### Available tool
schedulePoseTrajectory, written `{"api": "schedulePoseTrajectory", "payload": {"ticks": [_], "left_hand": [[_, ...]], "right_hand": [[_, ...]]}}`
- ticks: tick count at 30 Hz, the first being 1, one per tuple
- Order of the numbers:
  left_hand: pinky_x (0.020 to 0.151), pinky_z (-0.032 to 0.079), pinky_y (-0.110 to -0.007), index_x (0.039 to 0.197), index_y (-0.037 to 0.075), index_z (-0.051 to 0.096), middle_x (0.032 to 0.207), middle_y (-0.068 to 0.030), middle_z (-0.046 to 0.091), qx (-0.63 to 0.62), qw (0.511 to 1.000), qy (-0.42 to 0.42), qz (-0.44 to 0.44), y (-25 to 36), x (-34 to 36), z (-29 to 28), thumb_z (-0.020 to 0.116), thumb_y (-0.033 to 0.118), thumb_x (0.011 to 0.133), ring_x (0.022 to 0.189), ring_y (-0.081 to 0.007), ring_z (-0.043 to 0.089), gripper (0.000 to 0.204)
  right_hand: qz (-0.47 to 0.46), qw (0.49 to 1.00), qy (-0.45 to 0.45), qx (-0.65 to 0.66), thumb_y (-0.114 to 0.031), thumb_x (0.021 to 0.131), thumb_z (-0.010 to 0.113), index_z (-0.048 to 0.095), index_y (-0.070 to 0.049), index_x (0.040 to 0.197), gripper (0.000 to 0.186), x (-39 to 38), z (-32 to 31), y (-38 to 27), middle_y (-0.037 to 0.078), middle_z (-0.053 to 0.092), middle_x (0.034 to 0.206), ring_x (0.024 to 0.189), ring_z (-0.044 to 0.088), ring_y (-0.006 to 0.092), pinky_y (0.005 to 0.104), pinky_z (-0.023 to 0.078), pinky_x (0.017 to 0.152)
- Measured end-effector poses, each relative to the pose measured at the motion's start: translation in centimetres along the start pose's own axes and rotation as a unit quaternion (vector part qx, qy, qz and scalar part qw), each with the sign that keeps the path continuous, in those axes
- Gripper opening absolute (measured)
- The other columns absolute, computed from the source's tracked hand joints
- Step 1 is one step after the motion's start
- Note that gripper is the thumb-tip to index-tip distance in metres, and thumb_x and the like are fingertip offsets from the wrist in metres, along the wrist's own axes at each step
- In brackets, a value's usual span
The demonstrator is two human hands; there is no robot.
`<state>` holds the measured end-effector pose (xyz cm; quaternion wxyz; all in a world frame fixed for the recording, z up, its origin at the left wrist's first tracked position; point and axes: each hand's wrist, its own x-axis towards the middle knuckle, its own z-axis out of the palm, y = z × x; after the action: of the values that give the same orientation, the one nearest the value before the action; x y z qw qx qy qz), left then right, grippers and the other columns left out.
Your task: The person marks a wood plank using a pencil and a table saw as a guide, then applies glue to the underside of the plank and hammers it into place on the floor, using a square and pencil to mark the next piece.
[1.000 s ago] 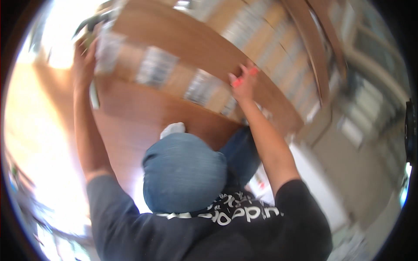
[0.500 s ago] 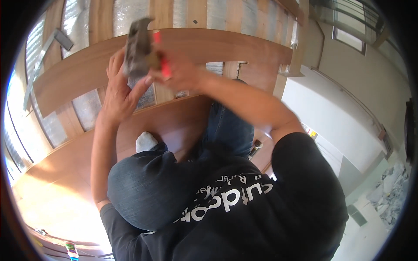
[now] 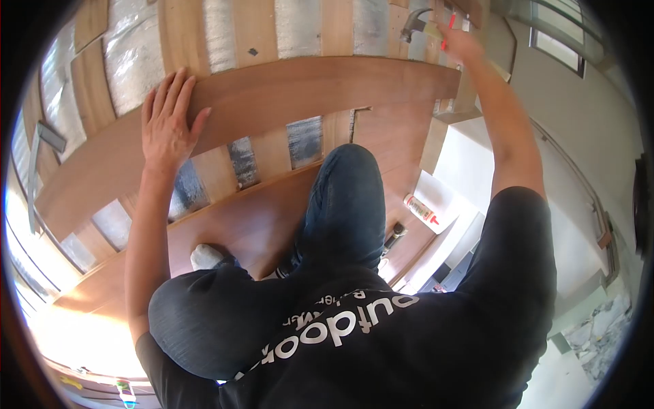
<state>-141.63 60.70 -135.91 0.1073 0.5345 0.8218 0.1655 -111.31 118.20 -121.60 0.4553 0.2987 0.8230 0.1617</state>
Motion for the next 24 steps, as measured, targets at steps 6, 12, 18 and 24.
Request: {"api": "schedulePoseTrajectory", "payload": {"ticks": [6,12,18,24], "left_hand": [[0.125,0.031,-0.045,0.148,0.010,0.058,0.160,-0.0053,0.053,0.010,1.000,-0.009,0.010,0.1,0.6,0.2,0.069,0.042,0.099,0.150,-0.0260,0.046,0.060],[0.124,0.031,-0.044,0.148,0.010,0.059,0.160,-0.0055,0.053,0.026,0.999,-0.015,0.019,0.5,1.0,0.7,0.065,0.049,0.101,0.150,-0.0260,0.045,0.062],[0.124,0.031,-0.044,0.149,0.011,0.058,0.161,-0.0049,0.051,0.027,0.999,-0.016,0.007,0.5,0.8,0.3,0.067,0.048,0.099,0.151,-0.0254,0.044,0.062],[0.126,0.027,-0.050,0.152,0.015,0.052,0.163,-0.0075,0.047,-0.010,0.999,-0.025,-0.019,-0.5,0.1,1.5,0.064,0.050,0.099,0.153,-0.0287,0.039,0.064]], "right_hand": [[0.015,0.999,-0.025,-0.045,-0.016,0.100,0.053,0.054,-0.017,0.137,0.037,2.0,3.7,2.8,0.022,0.072,0.111,0.106,0.070,0.0440,0.0541,0.057,0.087],[-0.060,0.991,-0.097,-0.067,-0.021,0.106,0.045,0.052,-0.012,0.140,0.036,1.9,7.1,3.6,0.022,0.072,0.119,0.111,0.068,0.0445,0.0533,0.056,0.092],[-0.067,0.998,-0.001,-0.012,-0.041,0.110,0.036,0.057,-0.011,0.134,0.043,3.3,7.8,4.2,0.022,0.072,0.118,0.115,0.066,0.0434,0.0549,0.051,0.098],[-0.036,0.974,0.071,0.212,-0.029,0.104,0.055,0.056,-0.015,0.142,0.041,4.1,8.7,4.2,0.026,0.071,0.117,0.108,0.067,0.0479,0.0544,0.053,0.091]]}}
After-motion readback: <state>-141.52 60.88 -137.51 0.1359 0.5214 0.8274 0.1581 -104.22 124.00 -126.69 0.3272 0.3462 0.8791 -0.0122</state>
